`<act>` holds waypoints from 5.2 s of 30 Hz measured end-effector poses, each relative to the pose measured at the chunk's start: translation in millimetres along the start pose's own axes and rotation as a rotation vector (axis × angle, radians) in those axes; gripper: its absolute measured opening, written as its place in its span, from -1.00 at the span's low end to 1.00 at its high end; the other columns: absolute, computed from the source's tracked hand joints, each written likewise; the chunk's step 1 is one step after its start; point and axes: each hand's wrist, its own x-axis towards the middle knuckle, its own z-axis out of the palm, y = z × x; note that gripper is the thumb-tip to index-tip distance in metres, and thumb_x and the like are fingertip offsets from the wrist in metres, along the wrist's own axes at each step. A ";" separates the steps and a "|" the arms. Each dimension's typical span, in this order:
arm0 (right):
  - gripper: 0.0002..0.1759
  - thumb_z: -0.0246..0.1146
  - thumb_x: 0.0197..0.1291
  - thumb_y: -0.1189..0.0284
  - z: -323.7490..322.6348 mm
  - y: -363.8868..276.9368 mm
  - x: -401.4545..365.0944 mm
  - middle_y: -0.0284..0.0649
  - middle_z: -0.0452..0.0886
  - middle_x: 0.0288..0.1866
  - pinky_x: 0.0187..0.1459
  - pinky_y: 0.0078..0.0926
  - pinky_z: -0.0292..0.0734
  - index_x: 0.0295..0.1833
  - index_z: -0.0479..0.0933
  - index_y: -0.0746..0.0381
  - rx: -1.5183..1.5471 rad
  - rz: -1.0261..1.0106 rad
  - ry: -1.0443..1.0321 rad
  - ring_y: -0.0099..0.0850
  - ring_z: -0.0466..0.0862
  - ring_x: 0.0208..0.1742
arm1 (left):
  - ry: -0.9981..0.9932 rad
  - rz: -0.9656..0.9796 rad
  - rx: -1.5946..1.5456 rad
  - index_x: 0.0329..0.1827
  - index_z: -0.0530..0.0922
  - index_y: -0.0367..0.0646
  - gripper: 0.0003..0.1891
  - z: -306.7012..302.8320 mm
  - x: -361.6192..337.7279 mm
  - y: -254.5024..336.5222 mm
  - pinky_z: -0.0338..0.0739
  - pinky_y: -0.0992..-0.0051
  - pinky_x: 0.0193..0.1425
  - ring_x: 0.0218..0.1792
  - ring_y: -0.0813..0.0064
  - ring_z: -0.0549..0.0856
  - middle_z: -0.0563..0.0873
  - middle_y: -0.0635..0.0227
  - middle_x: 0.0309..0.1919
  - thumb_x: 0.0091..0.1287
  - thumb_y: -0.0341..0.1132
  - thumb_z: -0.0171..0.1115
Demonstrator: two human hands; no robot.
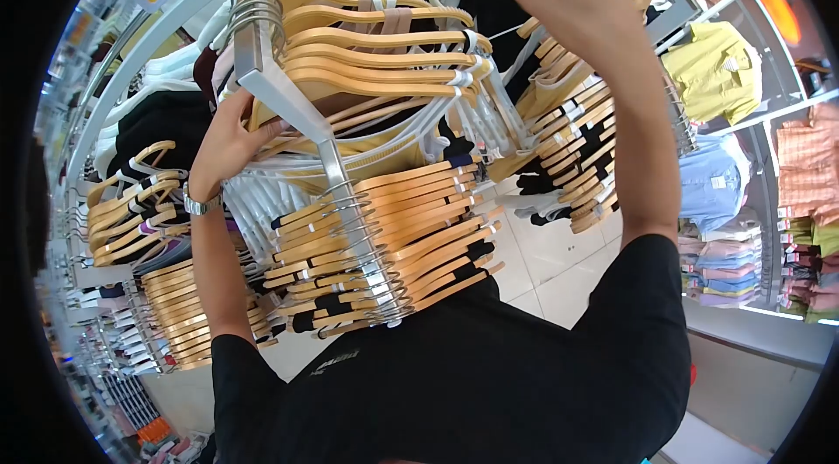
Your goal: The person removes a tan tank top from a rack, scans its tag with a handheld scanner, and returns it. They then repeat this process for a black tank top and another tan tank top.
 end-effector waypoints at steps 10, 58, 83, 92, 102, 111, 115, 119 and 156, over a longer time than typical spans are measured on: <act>-0.41 0.54 0.04 0.25 119.2 -28.8 46.2 -0.08 0.75 -0.20 -0.04 -0.33 0.63 0.14 0.52 0.24 0.528 -0.252 -0.393 -0.21 0.76 -0.15 | 0.022 0.027 -0.002 0.31 0.48 -0.29 -0.41 -1.0 -3.3 4.2 0.54 0.38 0.11 -0.10 0.27 0.71 0.74 0.04 -0.05 0.26 -0.25 0.44; -0.55 0.55 0.01 0.37 -159.6 13.4 -1.2 -0.18 0.76 -0.13 -0.01 -0.54 0.56 0.02 0.69 0.34 0.057 0.228 0.307 -0.46 0.73 -0.16 | 0.007 0.111 0.088 0.39 0.42 -0.27 -0.34 -2.7 -3.4 -5.2 0.55 0.32 0.16 0.04 0.11 0.72 0.71 -0.05 0.06 0.32 -0.08 0.37; -0.57 0.56 0.05 0.41 -301.2 -44.2 -178.3 -0.22 0.73 -0.17 -0.04 -0.56 0.50 -0.02 0.64 0.41 -0.392 0.518 0.499 -0.48 0.67 -0.16 | -0.003 0.209 -0.250 0.16 0.60 -0.18 -0.67 -21.9 51.4 -93.1 0.53 0.54 -0.17 -0.26 0.62 0.62 0.70 0.46 -0.16 0.47 -0.18 0.25; -0.59 0.53 0.10 0.45 -297.8 -47.1 -242.9 -0.24 0.69 -0.17 0.01 -0.52 0.49 0.01 0.62 0.42 -0.296 0.629 0.469 -0.50 0.64 -0.13 | 0.565 0.293 0.449 0.11 0.64 -0.10 -0.45 -31.3 86.4 -65.4 0.62 0.23 -0.15 -0.21 0.15 0.75 0.78 0.20 -0.23 0.34 0.20 0.25; -0.54 0.51 0.11 0.50 -280.4 -65.1 -288.9 -0.26 0.65 -0.12 -0.06 -0.53 0.47 0.12 0.57 0.39 -0.187 0.760 0.425 -0.50 0.61 -0.15 | 0.566 0.208 0.542 0.11 0.65 -0.10 -0.43 -32.5 95.4 -62.2 0.62 0.21 -0.14 -0.19 0.11 0.76 0.79 0.16 -0.21 0.31 0.19 0.28; -0.49 0.46 0.09 0.67 -291.5 -49.9 -344.5 -0.25 0.64 -0.09 -0.16 -0.55 0.54 0.18 0.49 0.37 -0.014 0.782 0.402 -0.50 0.63 -0.20 | 0.637 0.162 0.298 0.13 0.63 -0.19 -0.56 -40.8 29.4 -55.7 0.62 0.32 0.00 -0.12 0.25 0.77 0.76 0.15 -0.06 0.38 -0.03 0.27; -0.46 0.45 0.10 0.69 -298.5 -31.5 -369.9 -0.27 0.62 -0.04 -0.12 -0.55 0.54 0.22 0.47 0.35 0.062 0.767 0.411 -0.49 0.62 -0.17 | 0.791 0.175 0.176 0.13 0.64 -0.18 -0.70 -32.5 -43.4 -17.6 0.62 0.43 -0.09 -0.13 0.43 0.75 0.77 0.23 -0.09 0.43 -0.25 0.24; -0.44 0.44 0.07 0.72 -311.3 -25.9 -390.3 -0.29 0.59 0.01 -0.07 -0.57 0.51 0.22 0.47 0.32 0.077 0.671 0.320 -0.51 0.59 -0.10 | 0.789 0.232 -0.126 0.08 0.65 -0.24 -0.78 11.9 -117.6 50.8 0.58 0.60 -0.17 -0.13 0.61 0.69 0.74 0.27 -0.12 0.47 -0.35 0.20; -0.55 0.53 -0.14 0.49 -29.6 -123.3 -295.7 -0.06 0.70 -0.21 0.02 -0.38 0.55 -0.09 0.58 0.40 0.753 0.224 -0.618 -0.26 0.68 -0.19 | 0.511 -0.366 -0.880 -0.09 0.61 -0.37 -0.67 250.0 -381.7 12.3 0.73 0.41 -0.23 -0.38 0.38 0.78 0.75 0.15 -0.34 0.54 -0.19 0.13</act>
